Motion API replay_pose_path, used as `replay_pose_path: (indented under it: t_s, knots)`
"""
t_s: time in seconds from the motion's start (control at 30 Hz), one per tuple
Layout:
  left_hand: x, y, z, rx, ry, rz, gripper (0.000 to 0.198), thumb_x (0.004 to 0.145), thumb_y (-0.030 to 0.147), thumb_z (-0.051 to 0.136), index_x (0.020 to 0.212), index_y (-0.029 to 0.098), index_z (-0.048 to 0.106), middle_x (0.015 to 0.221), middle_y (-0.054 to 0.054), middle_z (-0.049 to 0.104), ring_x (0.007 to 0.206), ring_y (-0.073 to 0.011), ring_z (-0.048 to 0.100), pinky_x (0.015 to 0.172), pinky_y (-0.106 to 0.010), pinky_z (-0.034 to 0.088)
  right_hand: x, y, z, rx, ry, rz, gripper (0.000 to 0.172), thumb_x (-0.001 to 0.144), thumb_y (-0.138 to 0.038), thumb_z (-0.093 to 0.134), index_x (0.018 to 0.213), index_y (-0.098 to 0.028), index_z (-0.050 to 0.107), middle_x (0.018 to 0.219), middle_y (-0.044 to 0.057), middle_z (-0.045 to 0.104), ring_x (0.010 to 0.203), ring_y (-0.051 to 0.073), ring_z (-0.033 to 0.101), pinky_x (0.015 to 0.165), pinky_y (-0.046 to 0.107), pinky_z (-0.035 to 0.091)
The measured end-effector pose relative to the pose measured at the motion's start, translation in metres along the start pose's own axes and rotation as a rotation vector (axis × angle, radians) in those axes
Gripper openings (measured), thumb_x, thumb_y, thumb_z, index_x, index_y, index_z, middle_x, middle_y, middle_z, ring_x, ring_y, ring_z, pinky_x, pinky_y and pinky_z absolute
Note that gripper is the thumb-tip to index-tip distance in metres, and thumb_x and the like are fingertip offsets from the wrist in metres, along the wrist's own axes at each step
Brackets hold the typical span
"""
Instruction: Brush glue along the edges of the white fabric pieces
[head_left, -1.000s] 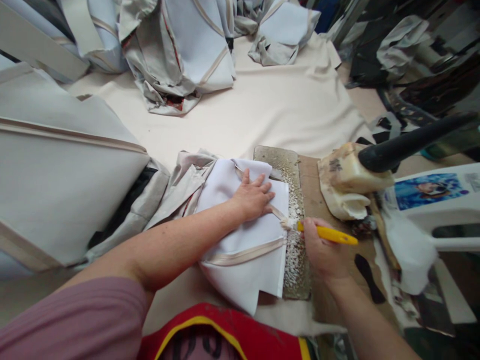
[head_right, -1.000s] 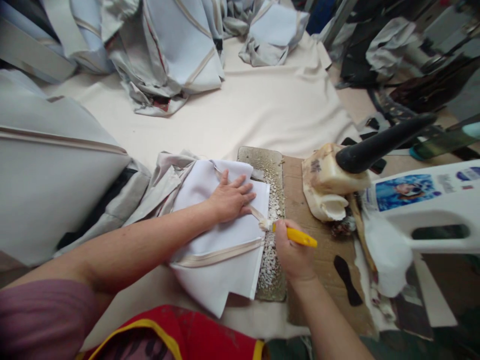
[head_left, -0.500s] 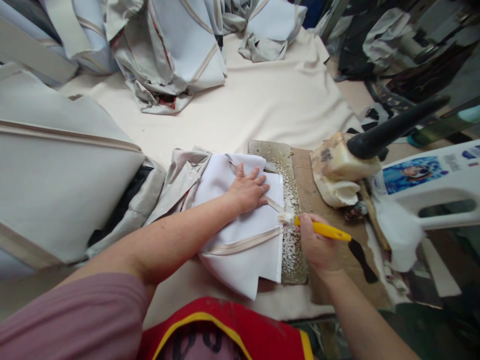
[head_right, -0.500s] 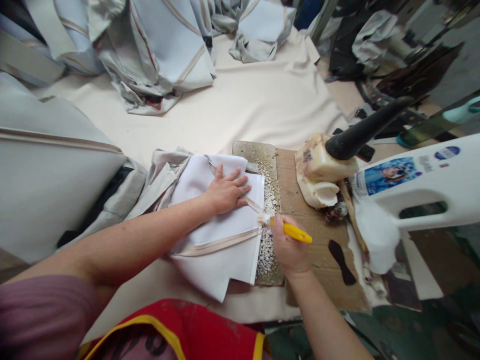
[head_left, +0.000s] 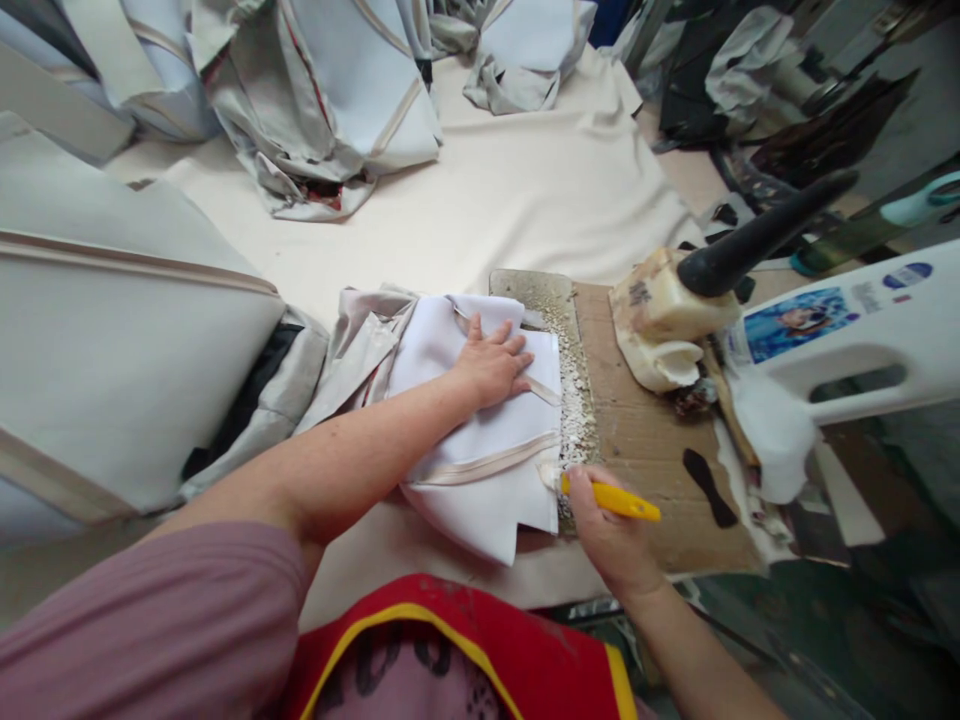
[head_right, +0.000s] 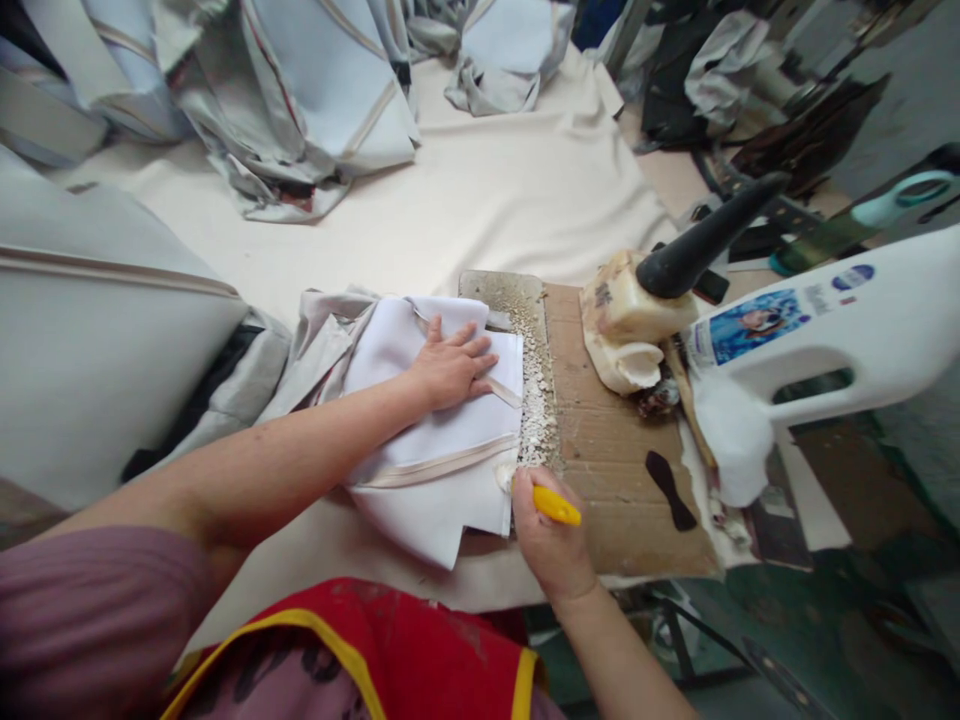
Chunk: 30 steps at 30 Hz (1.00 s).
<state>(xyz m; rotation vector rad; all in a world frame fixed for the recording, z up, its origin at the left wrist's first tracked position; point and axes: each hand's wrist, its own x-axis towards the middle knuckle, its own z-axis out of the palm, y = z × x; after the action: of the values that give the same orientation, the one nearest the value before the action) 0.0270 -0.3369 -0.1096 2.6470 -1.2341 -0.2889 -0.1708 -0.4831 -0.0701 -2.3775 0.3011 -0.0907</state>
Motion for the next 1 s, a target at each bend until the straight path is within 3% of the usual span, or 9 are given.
replay_pose_path:
  t_s: [0.13,0.27,0.33,0.4,0.47,0.57,0.7,0.83,1.0]
  knots:
    - [0.006,0.000,-0.007,-0.005,-0.043,-0.008,0.045,0.087,0.049,0.046,0.126,0.027,0.051,0.138,-0.006,0.041,0.134,-0.0326,0.018,0.098,-0.071,-0.005,-0.046,-0.010,-0.004,0.039,-0.071,0.084,0.033,0.092,-0.035,0.040,0.068,-0.017,0.056,0.055,-0.002,0.050,0.052,0.013,0.049,0.056,0.026,0.037]
    - [-0.001,0.016,-0.047,-0.017,-0.199,-0.022,0.046,0.084,0.048,0.051,0.126,0.029,0.051,0.140,-0.007,0.038,0.132,-0.0364,0.021,0.097,-0.072,0.001,-0.049,-0.007,-0.014,0.036,0.016,0.151,0.031,0.091,-0.038,0.043,0.076,-0.017,0.060,0.059,0.000,0.055,0.056,0.014,0.053,0.058,0.026,0.039]
    - [-0.022,0.034,-0.071,-0.019,-0.211,0.101,0.045,0.082,0.049,0.054,0.123,0.031,0.054,0.141,-0.006,0.036,0.131,-0.0380,0.021,0.097,-0.073,0.004,-0.036,-0.004,-0.016,0.036,0.114,0.158,0.031,0.091,-0.040,0.044,0.079,-0.017,0.060,0.062,0.001,0.057,0.060,0.015,0.054,0.059,0.026,0.040]
    - [-0.053,0.054,-0.084,-0.029,-0.273,0.294,0.038,0.081,0.052,0.056,0.112,0.030,0.062,0.135,-0.004,0.045,0.127,-0.0361,0.028,0.098,-0.071,0.007,-0.025,-0.003,-0.014,0.042,0.181,0.131,0.030,0.091,-0.039,0.043,0.079,-0.017,0.059,0.066,0.002,0.059,0.064,0.015,0.055,0.060,0.026,0.041]
    - [-0.084,0.069,-0.083,-0.042,-0.360,0.368,0.036,0.078,0.054,0.059,0.101,0.026,0.066,0.119,-0.006,0.057,0.116,-0.0327,0.041,0.098,-0.070,0.011,-0.024,-0.003,-0.008,0.020,0.162,0.065,0.030,0.092,-0.036,0.041,0.075,-0.017,0.057,0.063,0.001,0.057,0.061,0.014,0.054,0.059,0.026,0.040]
    - [-0.110,0.078,-0.061,-0.040,-0.314,0.305,0.040,0.077,0.054,0.061,0.104,0.023,0.064,0.105,-0.007,0.063,0.109,-0.0328,0.044,0.096,-0.071,0.013,-0.040,-0.008,-0.002,-0.049,0.043,-0.084,0.031,0.092,-0.030,0.039,0.069,-0.018,0.055,0.059,0.000,0.055,0.056,0.013,0.052,0.056,0.025,0.038]
    - [-0.105,0.078,-0.040,0.003,-0.308,0.259,0.042,0.077,0.055,0.060,0.098,0.020,0.066,0.098,-0.008,0.064,0.103,-0.0349,0.046,0.092,-0.071,0.016,-0.065,-0.016,-0.008,-0.084,0.018,-0.150,0.028,0.092,-0.026,0.040,0.071,-0.017,0.056,0.058,-0.001,0.055,0.053,0.011,0.052,0.053,0.023,0.036]
    - [-0.097,0.078,-0.041,0.013,-0.328,0.258,0.043,0.075,0.058,0.060,0.095,0.020,0.067,0.097,-0.007,0.065,0.101,-0.0339,0.048,0.092,-0.069,0.020,-0.066,-0.018,-0.016,-0.097,0.042,-0.167,0.028,0.092,-0.024,0.040,0.068,-0.018,0.054,0.059,-0.001,0.054,0.055,0.011,0.052,0.054,0.022,0.037]
    - [-0.099,0.079,-0.042,0.012,-0.322,0.259,0.043,0.076,0.058,0.059,0.093,0.019,0.067,0.096,-0.006,0.065,0.100,-0.0328,0.048,0.091,-0.068,0.022,-0.063,-0.012,-0.014,-0.110,-0.042,-0.271,0.026,0.092,-0.021,0.040,0.069,-0.018,0.052,0.061,0.000,0.054,0.057,0.012,0.052,0.055,0.024,0.037]
